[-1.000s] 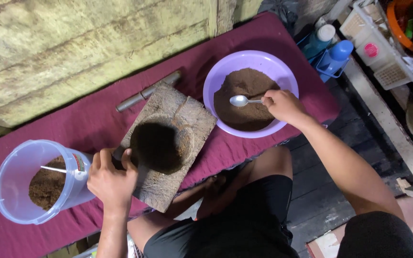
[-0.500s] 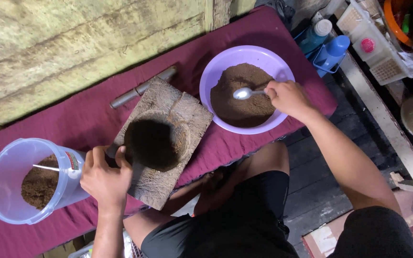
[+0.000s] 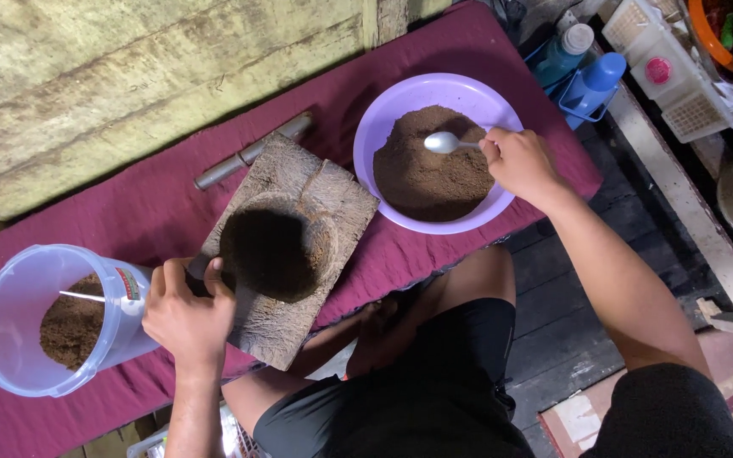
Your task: The person is preparing a substance by transferring brown powder from plastic bowls into a stone mortar using a spoon and then grinding it with a wooden pestle.
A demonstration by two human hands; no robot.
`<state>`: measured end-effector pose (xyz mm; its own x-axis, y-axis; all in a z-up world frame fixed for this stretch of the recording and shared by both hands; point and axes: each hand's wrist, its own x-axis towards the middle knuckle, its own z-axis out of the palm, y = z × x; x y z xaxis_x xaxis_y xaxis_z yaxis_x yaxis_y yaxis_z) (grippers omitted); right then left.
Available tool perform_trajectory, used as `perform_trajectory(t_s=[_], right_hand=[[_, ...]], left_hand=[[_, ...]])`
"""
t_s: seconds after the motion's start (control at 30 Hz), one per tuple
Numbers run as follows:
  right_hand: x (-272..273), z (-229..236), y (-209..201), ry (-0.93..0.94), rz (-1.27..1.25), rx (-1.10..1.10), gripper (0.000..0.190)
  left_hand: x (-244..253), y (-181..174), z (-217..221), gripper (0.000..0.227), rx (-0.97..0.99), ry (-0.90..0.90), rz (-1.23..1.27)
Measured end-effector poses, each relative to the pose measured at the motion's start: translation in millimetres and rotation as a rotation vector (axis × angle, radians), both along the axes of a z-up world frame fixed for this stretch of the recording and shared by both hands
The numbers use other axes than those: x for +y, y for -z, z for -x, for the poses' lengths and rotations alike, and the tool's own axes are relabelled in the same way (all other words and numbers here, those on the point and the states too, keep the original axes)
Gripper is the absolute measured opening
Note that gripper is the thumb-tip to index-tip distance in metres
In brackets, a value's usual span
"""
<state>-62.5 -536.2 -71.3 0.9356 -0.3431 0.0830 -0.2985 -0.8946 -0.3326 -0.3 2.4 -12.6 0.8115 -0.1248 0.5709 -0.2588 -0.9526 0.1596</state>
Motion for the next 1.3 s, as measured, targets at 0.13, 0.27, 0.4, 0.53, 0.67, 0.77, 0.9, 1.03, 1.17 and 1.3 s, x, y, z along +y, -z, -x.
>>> perform_trajectory(t_s=[0.13, 0.27, 0.4, 0.53, 0.67, 0.77, 0.9, 1.03, 1.17, 1.3], right_hand=[[13.7, 3.1, -3.1, 0.031, 0.008, 0.081, 0.026], [29.7, 12.3, -24.9, -0.021, -0.088, 0.101, 0.025], [24.8, 17.0, -42.1, 0.052, -0.003, 0.059, 0.026], [28.3, 17.3, -31.1, -0.006, 0.009, 0.135, 0.027], [25.6, 8.5, -39.3, -0.048, -0.081, -0.017, 0.024], [24.0, -2.6, -28.1, -0.047, -0.166, -0.084, 0.024], [12.0, -21.3, 6.1, -0.06, -0.266, -0.036, 0.025], [15.6, -9.5, -19.7, -0.063, -0.238, -0.039, 0.024], [21.2, 0.3, -26.3, -0.097, -0.229, -0.076, 0.02], [36.7, 6.1, -29.1, -0.128, -0.191, 0.039, 0.024]], left_hand=[[0.2, 0.4, -1.3, 0.031, -0.006, -0.001, -0.009], [0.2, -0.5, -0.3, 0.031, 0.002, 0.007, 0.02], [-0.9, -1.6, 0.1, 0.031, -0.002, -0.001, 0.002], [-2.7, -3.4, -0.2, 0.03, 0.001, 0.002, 0.015], [-2.6, -4.7, 1.5, 0.03, 0.003, 0.009, 0.031], [-2.9, -5.7, 1.8, 0.03, 0.002, 0.024, 0.039], [-1.6, -2.9, 0.0, 0.03, -0.009, 0.018, 0.02], [-6.3, -11.0, 1.4, 0.03, -0.011, 0.02, 0.031], [-8.1, -14.9, 2.3, 0.032, -0.011, 0.016, 0.036], [-6.2, -13.8, 0.7, 0.033, 0.003, 0.011, 0.022]])
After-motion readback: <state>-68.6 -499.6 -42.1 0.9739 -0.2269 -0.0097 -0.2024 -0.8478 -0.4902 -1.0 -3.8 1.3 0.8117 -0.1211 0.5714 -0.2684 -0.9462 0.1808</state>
